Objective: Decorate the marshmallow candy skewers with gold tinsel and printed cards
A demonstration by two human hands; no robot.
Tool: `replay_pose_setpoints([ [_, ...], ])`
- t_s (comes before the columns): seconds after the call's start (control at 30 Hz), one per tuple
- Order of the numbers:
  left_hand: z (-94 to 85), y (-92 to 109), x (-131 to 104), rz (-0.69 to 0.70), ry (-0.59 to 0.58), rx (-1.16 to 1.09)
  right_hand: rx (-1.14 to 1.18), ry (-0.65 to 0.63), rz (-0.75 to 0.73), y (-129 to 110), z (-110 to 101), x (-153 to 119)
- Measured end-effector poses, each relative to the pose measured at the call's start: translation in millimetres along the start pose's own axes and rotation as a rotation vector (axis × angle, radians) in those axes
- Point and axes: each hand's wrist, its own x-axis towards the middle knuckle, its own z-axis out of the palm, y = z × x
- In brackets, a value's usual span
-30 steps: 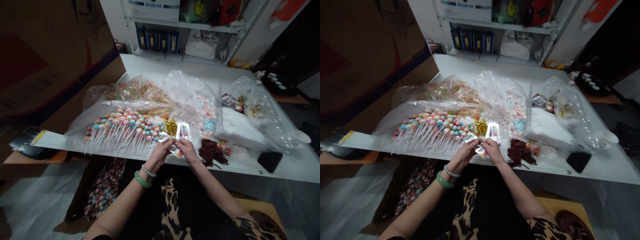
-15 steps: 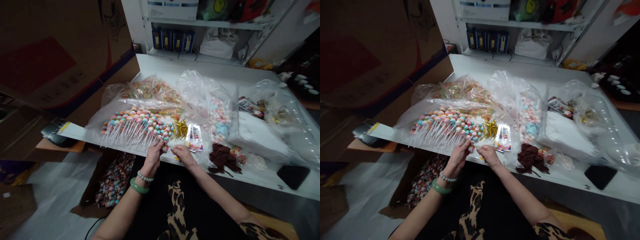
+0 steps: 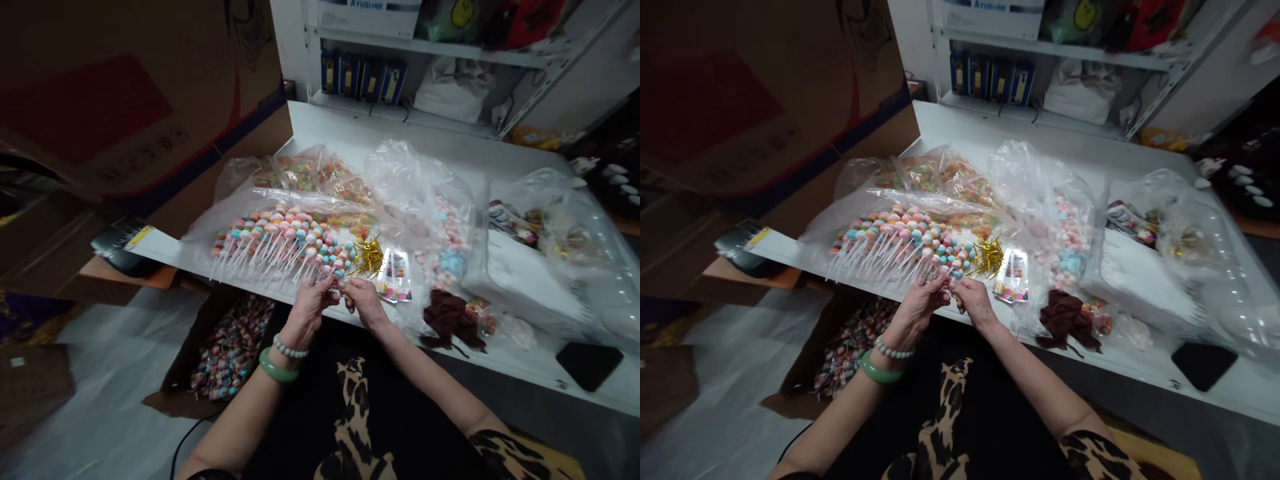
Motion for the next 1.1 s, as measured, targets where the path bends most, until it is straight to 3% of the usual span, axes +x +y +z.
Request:
replay_pose_setpoints([
  [0.13,-1.1,-10.3,8.3,0.153,0.09,-0.089,0.04,-0.054,-0.043,4.6,1.4,-3.0],
  [0.27,-3.8,-9.7,12.9,0.139,-0.036,-0.116,0.19,-0.105,0.074,6.2,-2.3,-4.6],
  [0.43,-10.1,-6.1,3.6,0.145,0.045,-0.04,0.125,0.065,-0.04,6.1,-8.4,-4.9],
  [0.6,-9.5,-13.7,-6.0,0.014,-0.025,0.063,-0.094,0.12,-0.065,11.7,-5.1,-4.6],
  [0.7,-15.3,-13.1,-3.8,0.011,0.017,0.044,-0.236,0.057,-0.096,15.9,-2.1,-4.4],
  [0.87,-33.7,-4.1,-1.9,-0.143,-0.04,0.042,-0.485,-0.043,-0.262,12.8,0.2,-3.8],
  [0.97,-40.4,-2.4,-1.5,-0.062,0.006,0.017,-0.446,-0.134,-0.173,7.9,0.4,2.8],
  [1.03,-41.8,-2.3,-1.0,0.021,0.051,0.0,-0.438,-0.068,-0.09,6.1,0.9,13.4],
  [1.1,-41.1,-1.9,-1.0,0.084,0.076,-0.029,-0.505,0.09,-0.058,6.5,3.4,28.6],
])
